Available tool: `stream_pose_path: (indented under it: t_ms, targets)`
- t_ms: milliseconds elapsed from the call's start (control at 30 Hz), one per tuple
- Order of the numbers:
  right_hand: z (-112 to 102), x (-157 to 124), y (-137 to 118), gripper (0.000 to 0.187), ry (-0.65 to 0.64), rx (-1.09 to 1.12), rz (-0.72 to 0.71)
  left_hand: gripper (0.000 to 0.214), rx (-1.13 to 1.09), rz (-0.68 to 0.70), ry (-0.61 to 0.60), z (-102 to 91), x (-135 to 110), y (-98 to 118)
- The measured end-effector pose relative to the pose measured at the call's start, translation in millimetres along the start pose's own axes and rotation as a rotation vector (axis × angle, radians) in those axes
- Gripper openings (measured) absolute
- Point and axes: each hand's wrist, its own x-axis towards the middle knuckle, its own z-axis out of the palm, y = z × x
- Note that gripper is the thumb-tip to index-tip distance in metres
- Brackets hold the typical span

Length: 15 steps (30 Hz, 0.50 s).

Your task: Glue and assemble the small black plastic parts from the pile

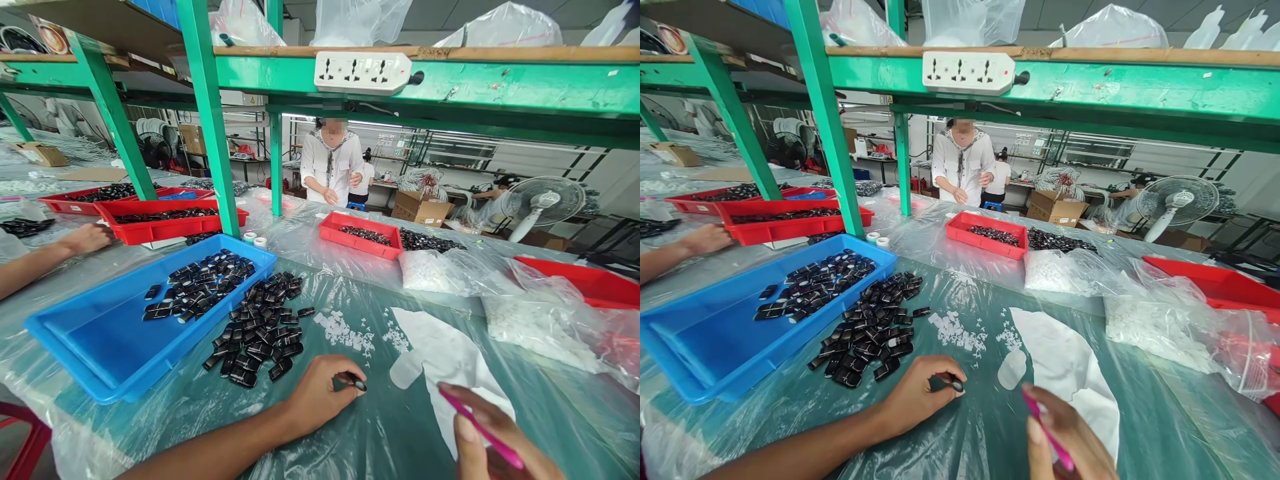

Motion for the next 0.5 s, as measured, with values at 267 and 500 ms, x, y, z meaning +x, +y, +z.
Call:
stream_pose_path:
  t_ms: [267, 500]
  targets:
    - [-21, 24, 87, 0.030, -0.446, -0.781, -0.155, 0.014, 0.030, -0.035, 0.031, 0.8, 2, -4]
    - [-18, 33, 86, 0.029, -0.359, -0.531, 0.033, 0.015, 0.040, -0.077, 0.043, 3.7, 4, -12]
